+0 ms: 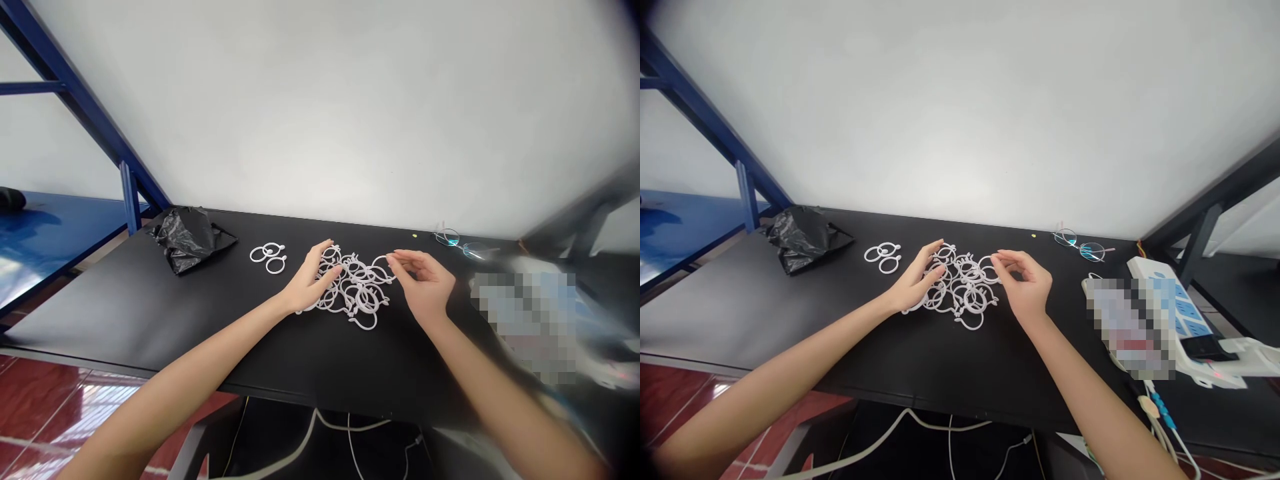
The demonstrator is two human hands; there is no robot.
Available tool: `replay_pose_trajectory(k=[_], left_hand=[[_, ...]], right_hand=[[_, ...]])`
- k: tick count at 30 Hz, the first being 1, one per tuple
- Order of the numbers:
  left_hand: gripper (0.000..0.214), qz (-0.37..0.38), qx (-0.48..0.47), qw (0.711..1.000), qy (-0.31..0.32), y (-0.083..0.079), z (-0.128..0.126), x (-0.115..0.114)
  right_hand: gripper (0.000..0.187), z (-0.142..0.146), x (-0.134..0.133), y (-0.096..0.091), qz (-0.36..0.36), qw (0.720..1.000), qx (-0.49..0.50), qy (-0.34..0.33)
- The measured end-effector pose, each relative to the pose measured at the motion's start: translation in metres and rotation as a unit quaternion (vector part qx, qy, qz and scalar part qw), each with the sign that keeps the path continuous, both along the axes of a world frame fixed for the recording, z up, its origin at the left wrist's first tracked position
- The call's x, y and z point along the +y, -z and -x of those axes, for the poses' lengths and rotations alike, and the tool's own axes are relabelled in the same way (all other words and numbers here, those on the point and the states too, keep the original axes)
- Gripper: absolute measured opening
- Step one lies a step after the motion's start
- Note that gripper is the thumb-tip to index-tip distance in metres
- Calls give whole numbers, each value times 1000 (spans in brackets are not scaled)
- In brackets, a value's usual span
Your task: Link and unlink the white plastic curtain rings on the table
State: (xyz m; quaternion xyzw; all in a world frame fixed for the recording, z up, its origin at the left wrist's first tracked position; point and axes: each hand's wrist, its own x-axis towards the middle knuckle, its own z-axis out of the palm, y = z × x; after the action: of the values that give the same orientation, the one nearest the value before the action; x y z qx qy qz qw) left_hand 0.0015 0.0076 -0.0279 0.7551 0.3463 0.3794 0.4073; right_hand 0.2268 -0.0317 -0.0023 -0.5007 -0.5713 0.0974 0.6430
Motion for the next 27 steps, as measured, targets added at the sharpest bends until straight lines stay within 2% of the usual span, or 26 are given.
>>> replay_pose_trajectory(k=[2,4,8,11,14,18,20,23,25,27], left_hand=[[50,-12,-39,999,-21,-3,0,0],[43,-50,-43,997,-39,-9,1,-2],[47,-151,6,988,-24,-18,2,-10],[48,-207,21,978,-5,-17,-4,-16],[40,-237,19,971,5,-14,-12,-22],[47,-256,41,966,20,-13,-16,-27],[47,-262,53,963,22,-14,-15,-29],[45,-262,53,963,23,-16,-12,-29],[44,-254,43,966,17,-18,-9,-27],[36,-250,29,968,12,-19,-7,-25]], right_hand=[[12,1,0,-2,-2,999,23,31],[15,4,0,-3,15,997,60,34],[18,16,-5,0,92,986,131,-47],[18,29,-13,5,133,974,148,-112],[16,42,-21,8,160,963,154,-151],[14,50,-27,10,180,955,153,-179],[11,48,-27,11,168,963,113,-178],[8,41,-26,10,108,985,17,-134],[19,35,-26,9,62,991,-24,-115],[29,31,-26,8,26,989,-51,-133]])
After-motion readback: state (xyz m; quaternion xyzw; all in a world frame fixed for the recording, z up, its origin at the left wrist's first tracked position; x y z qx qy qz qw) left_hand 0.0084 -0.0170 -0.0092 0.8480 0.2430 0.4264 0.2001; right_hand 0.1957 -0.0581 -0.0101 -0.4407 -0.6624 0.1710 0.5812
